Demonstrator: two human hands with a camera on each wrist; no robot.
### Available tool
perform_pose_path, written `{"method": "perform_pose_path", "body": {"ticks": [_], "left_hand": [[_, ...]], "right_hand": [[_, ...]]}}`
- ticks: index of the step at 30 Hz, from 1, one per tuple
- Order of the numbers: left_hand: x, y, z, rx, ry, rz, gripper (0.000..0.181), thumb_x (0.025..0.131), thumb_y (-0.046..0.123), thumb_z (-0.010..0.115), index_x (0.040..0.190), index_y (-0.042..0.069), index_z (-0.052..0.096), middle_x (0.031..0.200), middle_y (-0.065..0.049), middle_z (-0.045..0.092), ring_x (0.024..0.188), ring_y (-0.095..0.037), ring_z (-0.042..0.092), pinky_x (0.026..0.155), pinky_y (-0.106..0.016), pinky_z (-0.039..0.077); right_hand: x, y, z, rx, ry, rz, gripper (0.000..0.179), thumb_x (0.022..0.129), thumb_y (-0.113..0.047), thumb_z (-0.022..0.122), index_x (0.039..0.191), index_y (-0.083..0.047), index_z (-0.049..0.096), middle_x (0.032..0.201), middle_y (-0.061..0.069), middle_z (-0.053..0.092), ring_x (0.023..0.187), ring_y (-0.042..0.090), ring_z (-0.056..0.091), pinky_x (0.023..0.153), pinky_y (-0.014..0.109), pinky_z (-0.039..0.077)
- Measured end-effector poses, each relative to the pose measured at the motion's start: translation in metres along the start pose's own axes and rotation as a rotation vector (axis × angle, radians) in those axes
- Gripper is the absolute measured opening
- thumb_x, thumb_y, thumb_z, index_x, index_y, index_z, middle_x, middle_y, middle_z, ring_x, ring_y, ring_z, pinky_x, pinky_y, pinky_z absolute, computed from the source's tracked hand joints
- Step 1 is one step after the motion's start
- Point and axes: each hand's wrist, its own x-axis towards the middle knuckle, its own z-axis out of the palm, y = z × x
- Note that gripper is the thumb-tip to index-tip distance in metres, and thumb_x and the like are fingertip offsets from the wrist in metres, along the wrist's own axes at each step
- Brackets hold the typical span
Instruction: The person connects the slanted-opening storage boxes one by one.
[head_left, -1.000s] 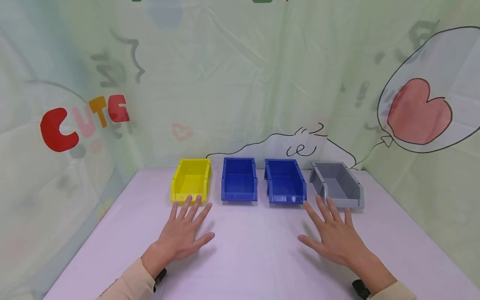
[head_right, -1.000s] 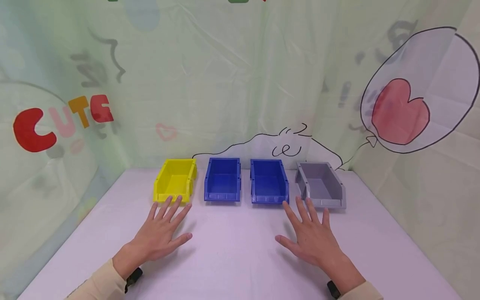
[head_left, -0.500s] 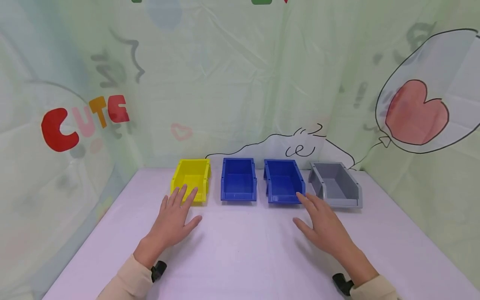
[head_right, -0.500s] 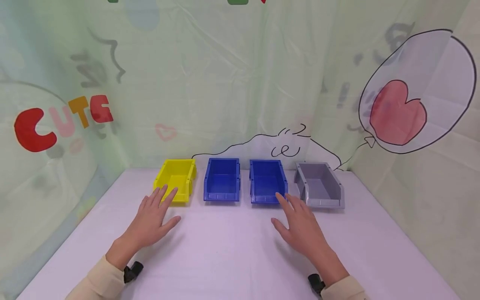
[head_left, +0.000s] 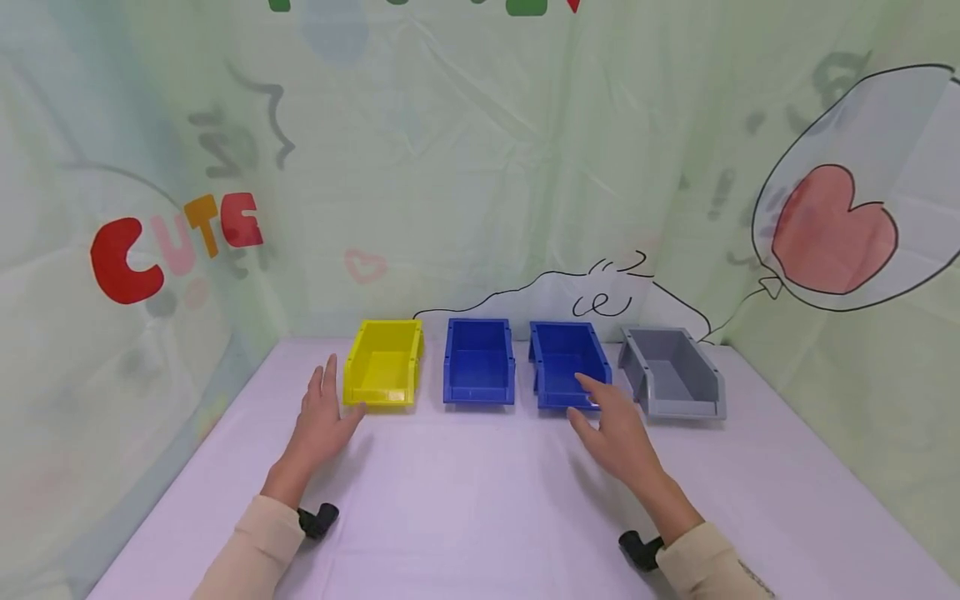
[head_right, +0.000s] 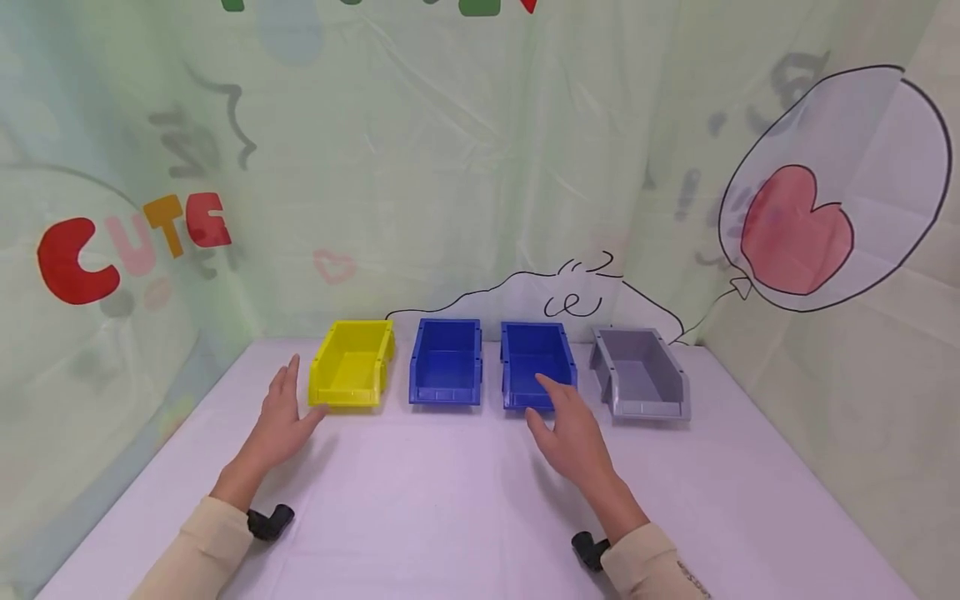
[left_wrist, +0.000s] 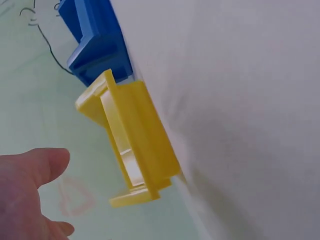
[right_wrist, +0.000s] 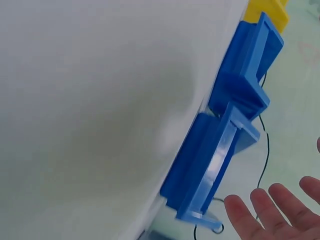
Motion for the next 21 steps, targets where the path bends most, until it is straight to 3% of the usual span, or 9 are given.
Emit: {"method": "perform_pose_path", "body": {"ticks": [7,12,21], "left_hand": [[0.009,-0.012,0.006,-0.200,0.004,-0.054,0.090,0.104,0.029,0.052,0.165,0.006,-0.011,0.169,-0.033,0.002,0.155,-0.053,0.013,0.126,-0.065,0.017],[0.012,-0.018,0.014,-0.356,-0.010,-0.104,0.086,0.107,0.028,0.048,0.165,0.010,-0.012,0.170,-0.030,0.006,0.154,-0.052,0.018,0.127,-0.063,0.020],[0.023,-0.017,0.015,-0.509,0.010,-0.169,0.084,0.108,0.033,0.049,0.167,0.023,-0.010,0.173,-0.020,0.009,0.158,-0.043,0.017,0.127,-0.059,0.024]], "right_hand": [[0.012,-0.008,0.019,0.102,-0.021,0.104,0.055,0.101,-0.018,0.063,0.152,-0.003,0.047,0.143,0.024,0.058,0.126,0.044,0.060,0.103,0.058,0.053],[0.021,-0.013,0.032,0.158,-0.035,0.164,0.056,0.102,-0.020,0.061,0.153,-0.005,0.047,0.145,0.023,0.058,0.129,0.041,0.059,0.105,0.058,0.052],[0.041,-0.028,0.052,0.198,-0.037,0.159,0.056,0.100,-0.020,0.063,0.151,-0.006,0.049,0.143,0.022,0.059,0.128,0.040,0.060,0.104,0.057,0.052]]}}
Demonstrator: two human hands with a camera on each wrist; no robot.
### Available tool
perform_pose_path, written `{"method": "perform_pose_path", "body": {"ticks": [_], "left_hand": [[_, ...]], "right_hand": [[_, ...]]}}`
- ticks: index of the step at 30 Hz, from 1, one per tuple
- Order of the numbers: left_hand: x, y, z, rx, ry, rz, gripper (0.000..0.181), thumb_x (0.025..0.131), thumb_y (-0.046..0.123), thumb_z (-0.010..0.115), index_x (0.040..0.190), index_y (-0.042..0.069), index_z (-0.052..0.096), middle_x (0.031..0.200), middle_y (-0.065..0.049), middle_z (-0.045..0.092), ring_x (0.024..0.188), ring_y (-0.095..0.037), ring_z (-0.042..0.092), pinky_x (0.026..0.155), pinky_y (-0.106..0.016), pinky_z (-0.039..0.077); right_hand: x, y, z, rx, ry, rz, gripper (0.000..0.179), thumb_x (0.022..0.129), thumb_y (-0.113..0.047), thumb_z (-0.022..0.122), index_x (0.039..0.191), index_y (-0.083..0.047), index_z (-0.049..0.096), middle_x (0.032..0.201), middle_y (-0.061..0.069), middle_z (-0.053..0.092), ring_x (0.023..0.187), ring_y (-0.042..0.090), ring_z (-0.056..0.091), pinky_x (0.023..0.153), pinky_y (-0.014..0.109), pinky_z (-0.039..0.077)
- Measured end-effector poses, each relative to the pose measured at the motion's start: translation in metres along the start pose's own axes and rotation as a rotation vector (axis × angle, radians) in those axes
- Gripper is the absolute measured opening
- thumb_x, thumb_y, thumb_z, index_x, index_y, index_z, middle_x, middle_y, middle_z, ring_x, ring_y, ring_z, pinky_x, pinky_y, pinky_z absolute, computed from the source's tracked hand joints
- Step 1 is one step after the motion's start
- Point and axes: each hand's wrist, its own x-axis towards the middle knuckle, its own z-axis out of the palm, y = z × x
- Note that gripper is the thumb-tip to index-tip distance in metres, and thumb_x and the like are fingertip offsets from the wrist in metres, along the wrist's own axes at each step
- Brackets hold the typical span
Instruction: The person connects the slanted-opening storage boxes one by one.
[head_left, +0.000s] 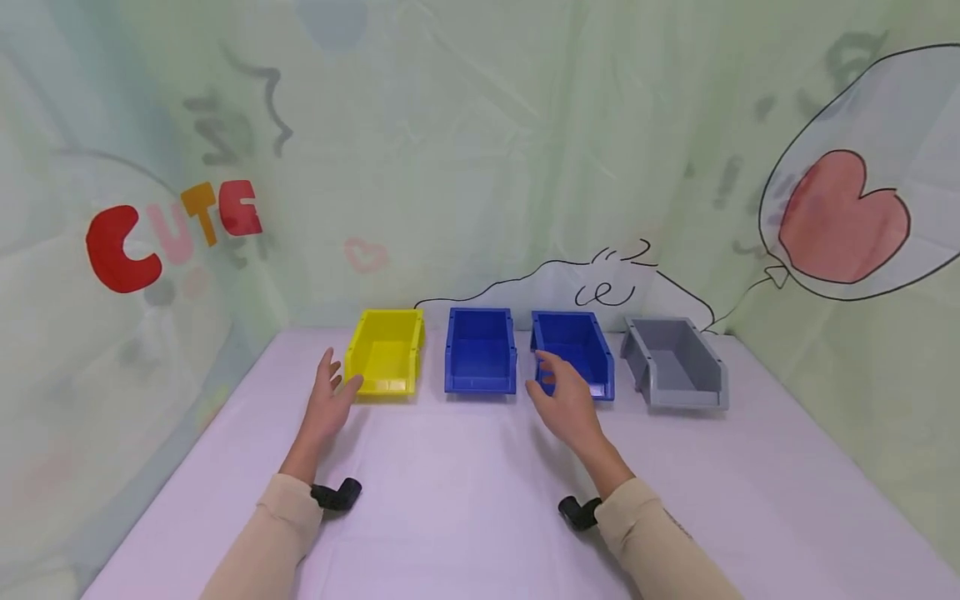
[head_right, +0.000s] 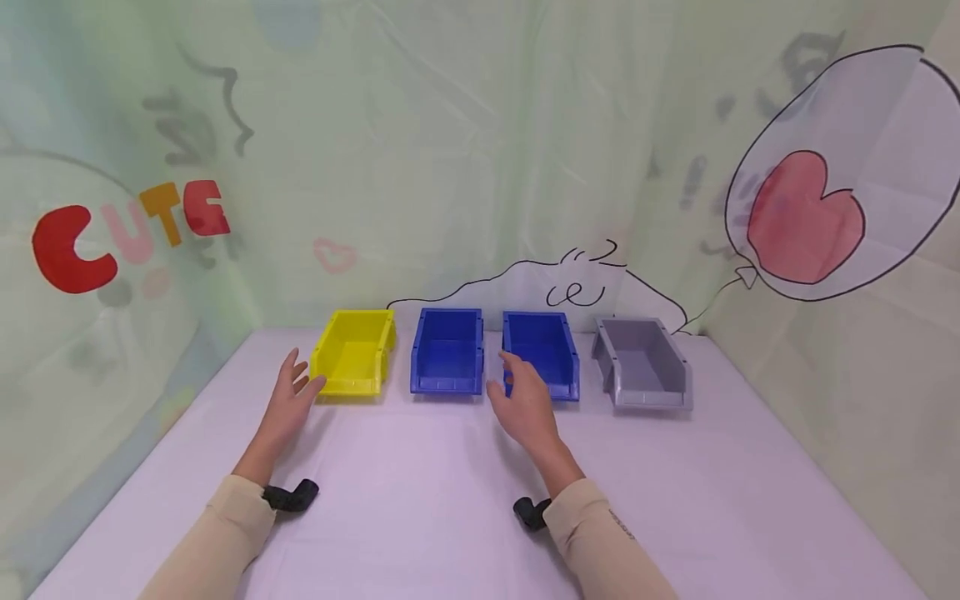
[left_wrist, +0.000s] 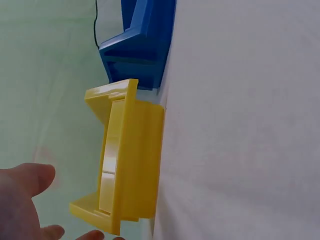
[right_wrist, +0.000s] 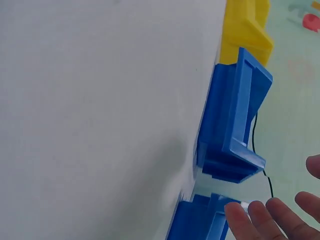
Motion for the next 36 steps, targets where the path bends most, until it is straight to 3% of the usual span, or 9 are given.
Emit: {"method": "perform_pose_path", "body": {"ticks": [5,10,18,27,36], "left_hand": [[0.008,-0.002,0.003,-0.018,0.035,-0.008,0.085,0.106,0.032,0.054,0.168,0.023,-0.003,0.173,-0.018,0.013,0.158,-0.041,0.020,0.128,-0.057,0.024],[0.010,-0.004,0.006,-0.016,0.032,0.016,0.082,0.105,0.029,0.057,0.168,0.019,0.005,0.174,-0.015,0.012,0.158,-0.041,0.019,0.128,-0.057,0.024],[0.010,-0.006,0.011,0.019,0.070,0.044,0.075,0.106,0.021,0.055,0.168,0.019,0.012,0.173,-0.014,0.018,0.155,-0.041,0.028,0.125,-0.055,0.031],[0.012,-0.012,0.012,0.043,0.085,0.023,0.070,0.106,0.019,0.055,0.167,0.024,0.019,0.170,-0.017,0.026,0.145,-0.043,0.041,0.120,-0.054,0.040],[0.016,-0.007,0.015,0.033,0.132,0.040,0.063,0.108,0.015,0.051,0.165,0.024,0.026,0.166,-0.017,0.034,0.134,-0.039,0.051,0.110,-0.049,0.052]], "right_hand": [[0.008,-0.011,0.010,-0.014,-0.015,-0.022,0.056,0.099,-0.018,0.064,0.151,-0.005,0.049,0.144,0.021,0.058,0.127,0.040,0.060,0.104,0.055,0.053],[0.014,-0.017,0.019,-0.025,-0.024,-0.024,0.056,0.099,-0.018,0.063,0.152,-0.005,0.049,0.145,0.021,0.057,0.126,0.037,0.059,0.104,0.053,0.053],[0.024,-0.024,0.029,-0.049,-0.022,-0.003,0.059,0.098,-0.020,0.064,0.153,-0.006,0.047,0.151,0.022,0.049,0.133,0.041,0.054,0.108,0.059,0.050],[0.037,-0.024,0.044,0.014,-0.077,0.155,0.067,0.099,-0.019,0.064,0.159,-0.006,0.036,0.159,0.024,0.041,0.148,0.044,0.039,0.120,0.060,0.037],[0.047,-0.020,0.047,0.087,-0.093,0.240,0.072,0.099,-0.016,0.061,0.162,-0.006,0.027,0.163,0.025,0.035,0.152,0.045,0.032,0.123,0.060,0.032]]}}
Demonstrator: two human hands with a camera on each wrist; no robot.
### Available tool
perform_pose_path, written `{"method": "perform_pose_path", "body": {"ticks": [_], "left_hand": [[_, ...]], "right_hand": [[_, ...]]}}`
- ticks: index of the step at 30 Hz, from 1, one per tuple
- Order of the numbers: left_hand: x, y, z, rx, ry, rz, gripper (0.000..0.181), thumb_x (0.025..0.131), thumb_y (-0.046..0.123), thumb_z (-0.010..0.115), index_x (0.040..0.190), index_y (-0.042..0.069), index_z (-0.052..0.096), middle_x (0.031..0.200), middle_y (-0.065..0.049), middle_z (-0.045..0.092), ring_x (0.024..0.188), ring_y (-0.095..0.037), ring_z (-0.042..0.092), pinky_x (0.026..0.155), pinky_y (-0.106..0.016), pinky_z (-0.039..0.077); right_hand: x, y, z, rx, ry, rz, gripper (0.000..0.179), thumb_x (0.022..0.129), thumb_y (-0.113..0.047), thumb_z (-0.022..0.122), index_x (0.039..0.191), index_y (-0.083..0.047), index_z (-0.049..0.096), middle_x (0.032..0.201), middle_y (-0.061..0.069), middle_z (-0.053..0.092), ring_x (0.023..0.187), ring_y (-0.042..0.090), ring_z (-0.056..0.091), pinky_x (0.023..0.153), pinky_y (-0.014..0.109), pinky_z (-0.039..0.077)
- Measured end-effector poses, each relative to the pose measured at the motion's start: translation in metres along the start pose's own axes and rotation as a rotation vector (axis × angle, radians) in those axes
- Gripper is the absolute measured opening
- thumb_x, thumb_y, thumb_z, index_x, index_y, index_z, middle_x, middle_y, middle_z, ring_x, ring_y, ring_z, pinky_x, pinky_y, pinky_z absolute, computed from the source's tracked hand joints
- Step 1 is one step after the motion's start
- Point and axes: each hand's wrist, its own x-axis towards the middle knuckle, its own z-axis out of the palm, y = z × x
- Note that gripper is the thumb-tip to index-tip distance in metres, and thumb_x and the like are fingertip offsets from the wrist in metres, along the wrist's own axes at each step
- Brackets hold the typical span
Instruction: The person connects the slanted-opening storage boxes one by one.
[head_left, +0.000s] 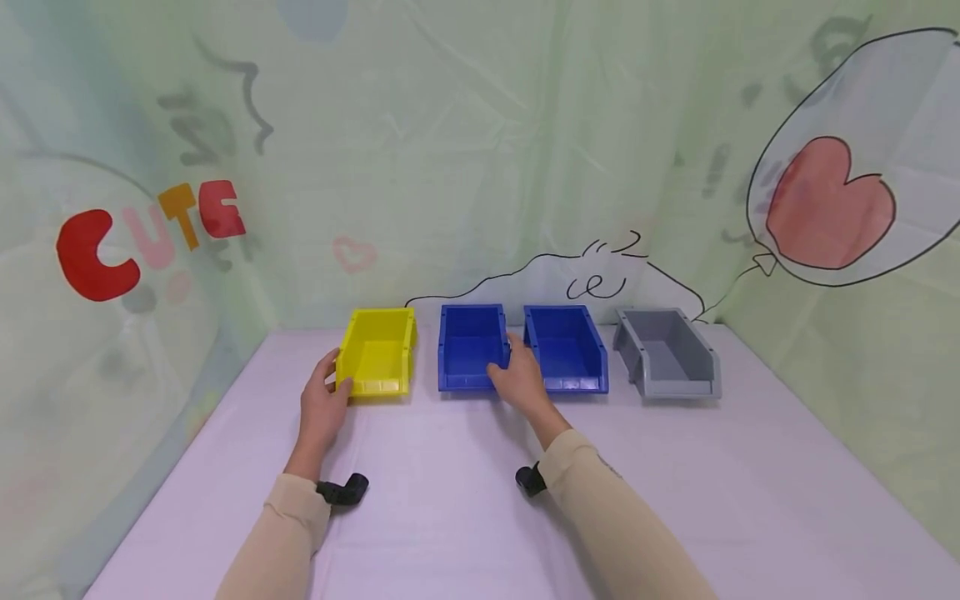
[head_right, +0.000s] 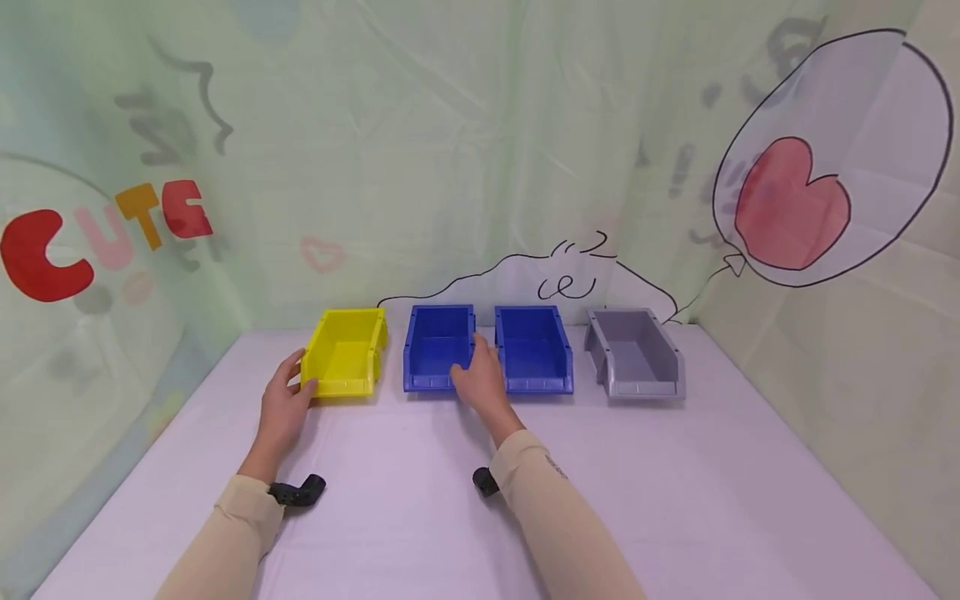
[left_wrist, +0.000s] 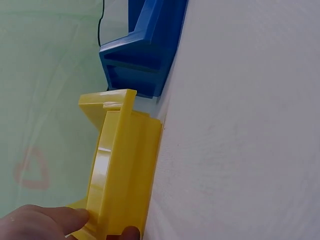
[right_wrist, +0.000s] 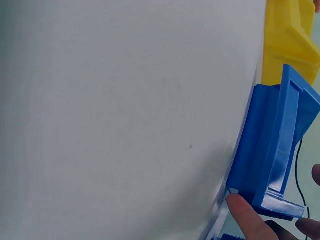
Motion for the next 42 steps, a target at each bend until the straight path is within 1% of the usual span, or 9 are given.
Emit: {"method": "perform_pose_path", "body": {"ticks": [5,9,13,17,22,29,32,37,42], "left_hand": [[0.000,-0.002,0.002,0.001,0.012,-0.006,0.063,0.107,0.013,0.051,0.165,0.024,0.028,0.165,-0.017,0.035,0.133,-0.038,0.052,0.108,-0.048,0.054],[0.000,-0.003,0.003,-0.018,0.007,-0.009,0.063,0.107,0.012,0.051,0.164,0.025,0.029,0.166,-0.016,0.035,0.133,-0.038,0.053,0.107,-0.049,0.054],[0.001,-0.002,0.003,-0.023,0.009,-0.001,0.063,0.107,0.011,0.052,0.164,0.025,0.029,0.165,-0.016,0.035,0.133,-0.038,0.054,0.106,-0.049,0.055],[0.002,-0.003,0.003,-0.027,0.005,-0.004,0.064,0.107,0.010,0.053,0.164,0.025,0.030,0.165,-0.016,0.036,0.132,-0.038,0.054,0.105,-0.048,0.056],[0.005,-0.006,0.002,-0.040,-0.010,-0.012,0.064,0.106,0.010,0.055,0.163,0.027,0.031,0.165,-0.015,0.037,0.131,-0.037,0.055,0.104,-0.047,0.057],[0.002,-0.006,-0.007,-0.141,-0.054,-0.041,0.063,0.106,0.009,0.055,0.163,0.030,0.034,0.165,-0.013,0.037,0.134,-0.036,0.055,0.105,-0.043,0.056],[0.004,-0.008,-0.009,-0.175,-0.054,-0.063,0.063,0.106,0.009,0.056,0.162,0.031,0.036,0.165,-0.012,0.037,0.134,-0.035,0.055,0.105,-0.040,0.056],[0.006,-0.008,-0.008,-0.194,-0.053,-0.077,0.064,0.105,0.010,0.056,0.161,0.033,0.036,0.165,-0.010,0.037,0.135,-0.034,0.055,0.105,-0.038,0.056],[0.006,-0.008,-0.009,-0.198,-0.046,-0.091,0.065,0.105,0.009,0.057,0.161,0.034,0.036,0.166,-0.009,0.037,0.135,-0.034,0.054,0.107,-0.039,0.055]], "right_hand": [[0.006,0.002,0.000,0.014,0.000,0.031,0.069,0.100,-0.009,0.057,0.162,-0.005,0.026,0.163,0.024,0.036,0.152,0.043,0.033,0.125,0.055,0.032],[0.009,0.005,0.000,-0.003,0.017,0.033,0.068,0.099,-0.003,0.056,0.161,-0.005,0.030,0.158,0.026,0.044,0.148,0.042,0.040,0.122,0.054,0.038],[0.011,0.006,0.000,-0.008,0.030,0.039,0.066,0.099,-0.003,0.057,0.160,-0.005,0.032,0.152,0.026,0.050,0.144,0.041,0.046,0.118,0.053,0.043],[0.010,0.007,0.000,0.003,0.027,0.043,0.065,0.098,-0.004,0.059,0.158,-0.004,0.036,0.145,0.025,0.055,0.136,0.039,0.052,0.111,0.051,0.050],[0.006,0.007,0.001,0.065,0.016,0.067,0.066,0.095,-0.007,0.063,0.156,-0.004,0.041,0.139,0.022,0.058,0.122,0.036,0.057,0.096,0.046,0.056],[0.003,0.004,0.001,0.137,0.011,0.080,0.057,0.092,-0.007,0.065,0.147,0.001,0.050,0.138,0.022,0.060,0.126,0.036,0.057,0.105,0.047,0.053],[0.002,0.003,0.001,0.199,0.004,0.098,0.057,0.091,-0.006,0.064,0.146,0.001,0.051,0.139,0.022,0.060,0.126,0.035,0.057,0.103,0.046,0.054],[0.006,-0.001,-0.003,0.356,-0.001,0.135,0.059,0.092,-0.003,0.062,0.149,-0.002,0.048,0.142,0.020,0.056,0.122,0.032,0.056,0.096,0.043,0.056],[0.011,-0.001,-0.007,0.502,-0.050,0.152,0.060,0.094,-0.001,0.061,0.152,-0.004,0.045,0.146,0.021,0.051,0.123,0.033,0.056,0.103,0.049,0.056]]}}
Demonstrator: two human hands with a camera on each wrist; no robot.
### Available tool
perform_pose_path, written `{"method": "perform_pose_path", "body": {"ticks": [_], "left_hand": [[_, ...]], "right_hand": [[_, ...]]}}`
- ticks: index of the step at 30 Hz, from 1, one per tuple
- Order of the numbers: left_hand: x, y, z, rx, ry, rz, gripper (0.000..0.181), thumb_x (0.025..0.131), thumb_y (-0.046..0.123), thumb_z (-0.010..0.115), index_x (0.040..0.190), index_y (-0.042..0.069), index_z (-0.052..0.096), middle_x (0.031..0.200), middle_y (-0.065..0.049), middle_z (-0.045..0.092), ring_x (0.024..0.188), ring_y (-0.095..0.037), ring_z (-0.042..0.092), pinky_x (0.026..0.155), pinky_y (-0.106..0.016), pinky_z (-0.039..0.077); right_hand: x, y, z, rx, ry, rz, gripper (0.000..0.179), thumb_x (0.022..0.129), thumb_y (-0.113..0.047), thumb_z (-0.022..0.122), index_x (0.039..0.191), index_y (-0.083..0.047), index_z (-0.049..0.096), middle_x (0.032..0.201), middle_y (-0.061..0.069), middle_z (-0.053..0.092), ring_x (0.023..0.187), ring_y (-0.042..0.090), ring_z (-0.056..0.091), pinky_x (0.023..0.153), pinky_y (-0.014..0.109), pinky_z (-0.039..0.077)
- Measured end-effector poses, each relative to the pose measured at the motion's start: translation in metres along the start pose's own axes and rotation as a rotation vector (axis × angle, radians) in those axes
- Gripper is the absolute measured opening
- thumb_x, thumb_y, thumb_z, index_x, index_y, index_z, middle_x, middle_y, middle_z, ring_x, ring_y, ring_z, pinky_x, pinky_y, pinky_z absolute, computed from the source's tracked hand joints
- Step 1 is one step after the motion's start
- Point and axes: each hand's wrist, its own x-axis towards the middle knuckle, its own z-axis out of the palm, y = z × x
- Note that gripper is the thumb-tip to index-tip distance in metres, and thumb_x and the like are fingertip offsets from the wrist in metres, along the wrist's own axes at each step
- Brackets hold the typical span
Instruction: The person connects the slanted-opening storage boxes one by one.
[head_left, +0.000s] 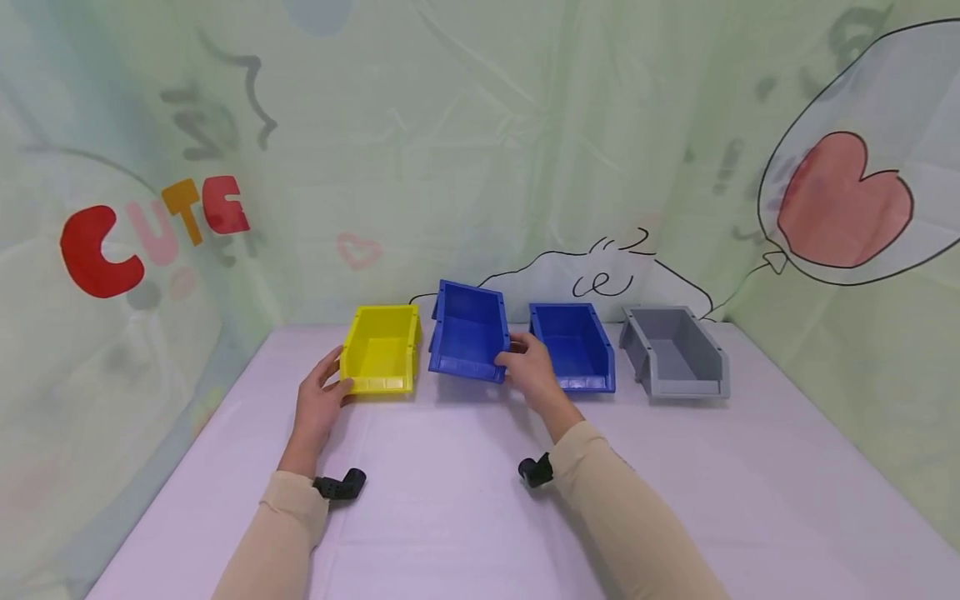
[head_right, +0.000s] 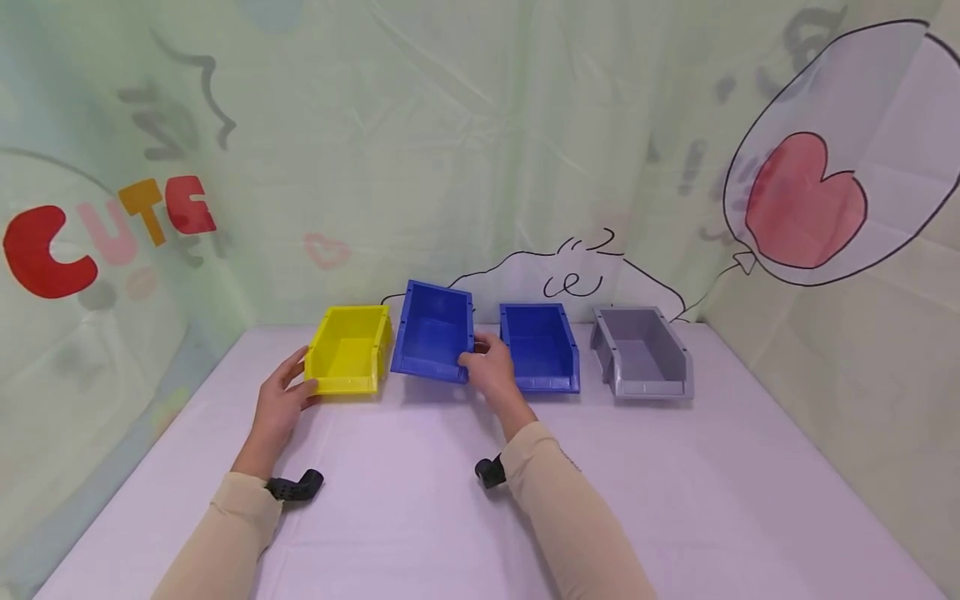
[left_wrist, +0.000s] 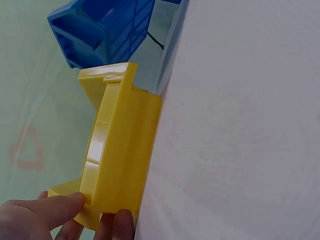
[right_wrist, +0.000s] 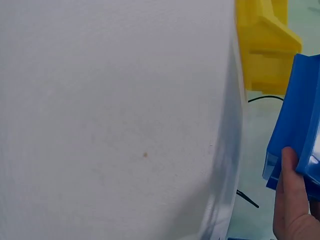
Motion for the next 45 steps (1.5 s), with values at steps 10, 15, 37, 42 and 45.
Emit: {"method": "perform_pose_path", "body": {"ticks": [10,15,37,42,45], "left_hand": [[0.001,0.000,-0.002,-0.036,-0.025,-0.012,0.065,0.104,0.009,0.057,0.161,0.035,0.038,0.166,-0.009,0.037,0.136,-0.034,0.054,0.108,-0.038,0.053],[0.001,-0.002,-0.002,-0.049,-0.023,-0.024,0.065,0.104,0.009,0.057,0.160,0.036,0.038,0.166,-0.007,0.037,0.136,-0.032,0.055,0.108,-0.038,0.053],[0.003,-0.001,-0.002,-0.047,-0.014,-0.029,0.065,0.103,0.008,0.058,0.160,0.037,0.039,0.166,-0.007,0.037,0.136,-0.032,0.055,0.107,-0.038,0.054],[0.002,0.000,-0.002,-0.043,-0.012,-0.032,0.066,0.104,0.008,0.057,0.160,0.037,0.038,0.167,-0.007,0.036,0.137,-0.033,0.054,0.108,-0.039,0.054],[0.001,0.000,-0.003,-0.042,-0.011,-0.033,0.066,0.104,0.007,0.057,0.160,0.037,0.038,0.167,-0.007,0.035,0.138,-0.033,0.054,0.109,-0.040,0.053]], "right_hand": [[0.001,-0.003,0.000,0.138,-0.070,0.049,0.061,0.098,-0.001,0.063,0.155,-0.008,0.044,0.150,0.020,0.049,0.130,0.037,0.057,0.111,0.051,0.051],[0.002,-0.002,0.006,0.145,-0.090,0.042,0.061,0.097,0.000,0.063,0.155,-0.005,0.044,0.148,0.022,0.050,0.126,0.037,0.058,0.110,0.052,0.051],[0.008,-0.004,0.015,0.070,-0.116,0.028,0.060,0.098,-0.001,0.063,0.154,-0.006,0.045,0.148,0.021,0.051,0.125,0.034,0.059,0.108,0.051,0.053],[0.008,-0.007,0.016,0.062,-0.118,0.020,0.060,0.098,0.000,0.063,0.154,-0.007,0.045,0.148,0.020,0.050,0.125,0.033,0.058,0.108,0.051,0.053],[0.007,-0.009,0.016,0.061,-0.123,0.012,0.061,0.098,0.000,0.062,0.155,-0.006,0.043,0.148,0.021,0.050,0.126,0.034,0.058,0.108,0.051,0.053]]}}
